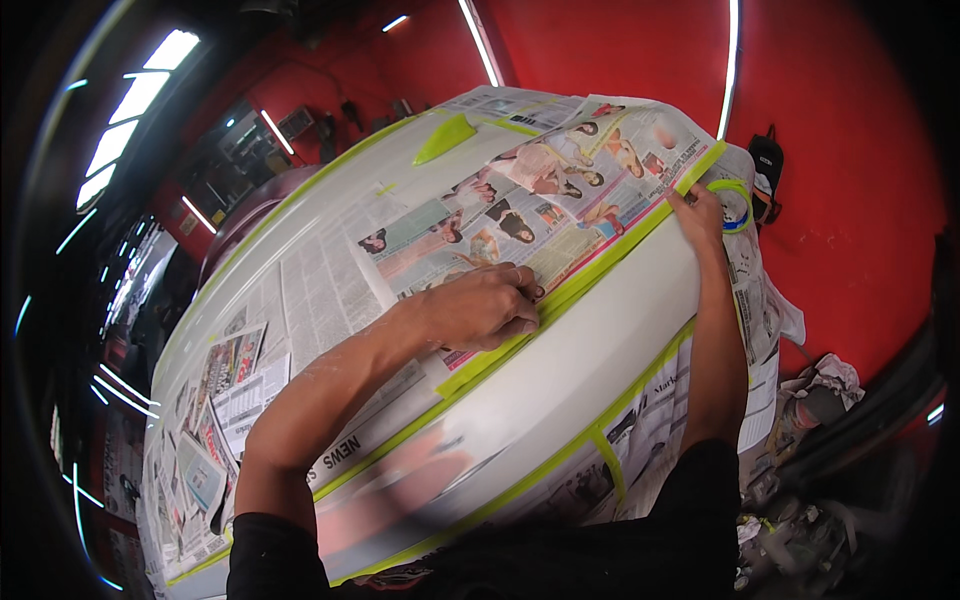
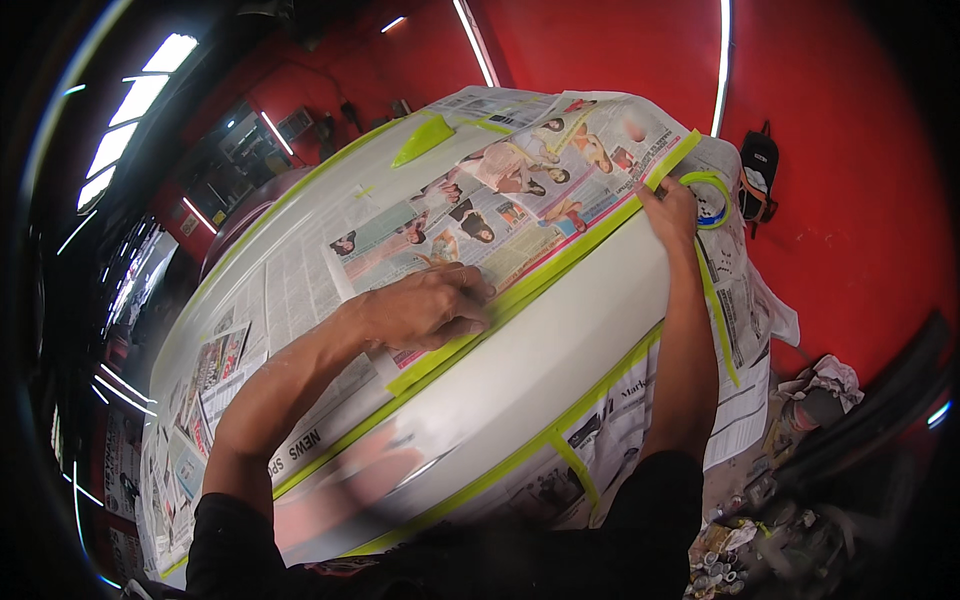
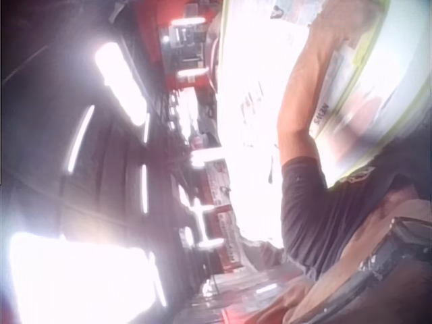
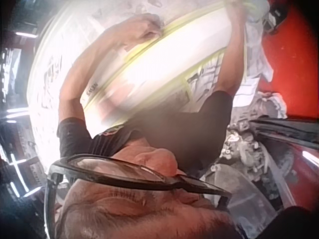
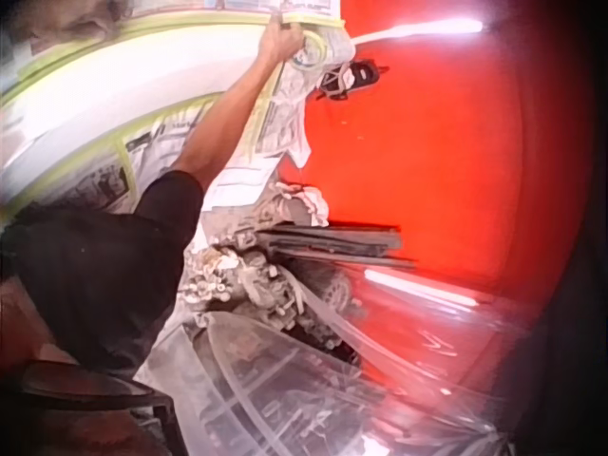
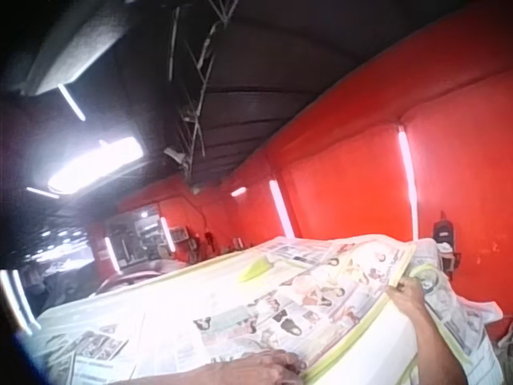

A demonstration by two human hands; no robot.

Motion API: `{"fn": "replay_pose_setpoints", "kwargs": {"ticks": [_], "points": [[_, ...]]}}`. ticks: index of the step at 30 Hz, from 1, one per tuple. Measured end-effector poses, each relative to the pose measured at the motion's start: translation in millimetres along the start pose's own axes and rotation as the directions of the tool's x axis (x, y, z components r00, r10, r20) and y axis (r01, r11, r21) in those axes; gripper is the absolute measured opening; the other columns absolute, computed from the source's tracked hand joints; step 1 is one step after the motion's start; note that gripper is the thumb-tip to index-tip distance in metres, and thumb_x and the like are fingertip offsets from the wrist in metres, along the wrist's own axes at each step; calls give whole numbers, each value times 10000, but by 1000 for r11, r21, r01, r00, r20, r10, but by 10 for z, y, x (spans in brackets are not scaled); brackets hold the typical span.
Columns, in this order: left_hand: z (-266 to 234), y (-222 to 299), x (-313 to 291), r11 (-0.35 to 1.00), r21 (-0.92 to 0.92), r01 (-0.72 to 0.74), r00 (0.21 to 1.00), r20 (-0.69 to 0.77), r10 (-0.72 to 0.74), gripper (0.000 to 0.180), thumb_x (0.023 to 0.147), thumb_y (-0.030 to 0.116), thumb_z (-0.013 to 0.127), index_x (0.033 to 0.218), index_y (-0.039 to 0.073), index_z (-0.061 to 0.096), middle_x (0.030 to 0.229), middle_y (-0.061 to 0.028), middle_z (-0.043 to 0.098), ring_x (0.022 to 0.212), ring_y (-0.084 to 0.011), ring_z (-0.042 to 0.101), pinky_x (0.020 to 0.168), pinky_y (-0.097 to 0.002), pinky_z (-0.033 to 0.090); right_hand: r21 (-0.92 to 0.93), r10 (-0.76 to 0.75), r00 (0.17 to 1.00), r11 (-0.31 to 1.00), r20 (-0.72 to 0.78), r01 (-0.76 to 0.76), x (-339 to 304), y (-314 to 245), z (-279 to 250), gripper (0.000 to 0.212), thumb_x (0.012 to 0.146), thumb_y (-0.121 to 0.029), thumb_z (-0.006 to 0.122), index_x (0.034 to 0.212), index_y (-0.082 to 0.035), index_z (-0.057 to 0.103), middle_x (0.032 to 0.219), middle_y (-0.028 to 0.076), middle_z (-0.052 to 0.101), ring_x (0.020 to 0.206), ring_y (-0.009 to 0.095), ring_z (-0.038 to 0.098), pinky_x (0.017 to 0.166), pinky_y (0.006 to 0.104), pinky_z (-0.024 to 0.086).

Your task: The person applies newspaper sheets to the roof of a white car and secures them with bright green masking tape. They smooth the paper, tear off tape lengths, and press the tape down along the edges to create a masked surface.

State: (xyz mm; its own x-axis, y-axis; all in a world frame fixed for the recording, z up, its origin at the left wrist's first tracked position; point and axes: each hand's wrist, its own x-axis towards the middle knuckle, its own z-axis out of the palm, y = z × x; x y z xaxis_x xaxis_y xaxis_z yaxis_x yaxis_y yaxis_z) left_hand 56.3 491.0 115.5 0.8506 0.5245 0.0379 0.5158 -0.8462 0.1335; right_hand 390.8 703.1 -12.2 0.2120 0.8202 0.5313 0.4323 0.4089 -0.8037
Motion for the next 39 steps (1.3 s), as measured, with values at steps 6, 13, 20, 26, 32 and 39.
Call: {"fn": "replay_pose_setpoints", "kwargs": {"ticks": [6, 13, 20, 26, 32, 39], "points": [[-71, -25, 67, 983, -104, 154, 985, 89, -145, 133, 898, 97, 623, 958, 1, 690, 1017, -194, 661, 990, -353, 632, 861, -437, 509, -113, -20, 1000, 993, 9, 21, -51, -119, -5, 332, 845, -284, 727, 1093, -64, 723, 1004, 184, 716, 942, 349, 679, 833, 393, 505], [-115, 75, 238, 937, 0, 350, 937, 22, -350, 292, 789, 149, 688, 1029, 1, 610, 787, -169, 680, 800, -349, 675, 726, -429, 530, -66, -53, 998, 996, -25, 51, -76, -79, -26, 343, 841, -291, 730, 1090, -55, 718, 1012, 182, 709, 949, 356, 671, 835, 408, 499], [-86, 72, 427, 819, 23, 573, 798, 212, -564, 523, 714, 274, 772, 1099, -7, 557, 892, -177, 689, 875, -340, 668, 760, -438, 512, 16, -69, 997, 997, -28, 70, -102, -61, -15, 330, 843, -258, 736, 1090, -40, 715, 1006, 178, 712, 935, 322, 678, 835, 378, 500], [-100, 54, 499, 804, 38, 593, 775, 245, -583, 565, 699, 330, 798, 1086, -7, 561, 911, -192, 670, 894, -341, 657, 786, -434, 507, -25, -93, 995, 995, -46, 92, -79, -63, -15, 304, 851, -231, 744, 1096, -54, 717, 958, 121, 729, 857, 230, 678, 806, 339, 503], [102, -160, 416, 834, -119, 539, 842, 59, -536, 475, 847, 452, 681, 1001, 9, 610, 854, -191, 669, 835, -351, 659, 767, -437, 513, -122, -117, 993, 986, -20, 113, -72, -93, 11, 279, 830, -260, 729, 1051, -89, 727, 987, 160, 702, 908, 357, 662, 810, 425, 503], [134, 16, 673, 740, 86, 667, 745, -79, -663, 477, 816, 474, 697, 1022, 48, 643, 914, -193, 685, 883, -340, 677, 787, -462, 525, -26, -118, 992, 993, -54, 116, -83, -38, -25, 277, 819, -270, 735, 1036, -97, 729, 985, 168, 692, 933, 378, 637, 827, 443, 488]]}}
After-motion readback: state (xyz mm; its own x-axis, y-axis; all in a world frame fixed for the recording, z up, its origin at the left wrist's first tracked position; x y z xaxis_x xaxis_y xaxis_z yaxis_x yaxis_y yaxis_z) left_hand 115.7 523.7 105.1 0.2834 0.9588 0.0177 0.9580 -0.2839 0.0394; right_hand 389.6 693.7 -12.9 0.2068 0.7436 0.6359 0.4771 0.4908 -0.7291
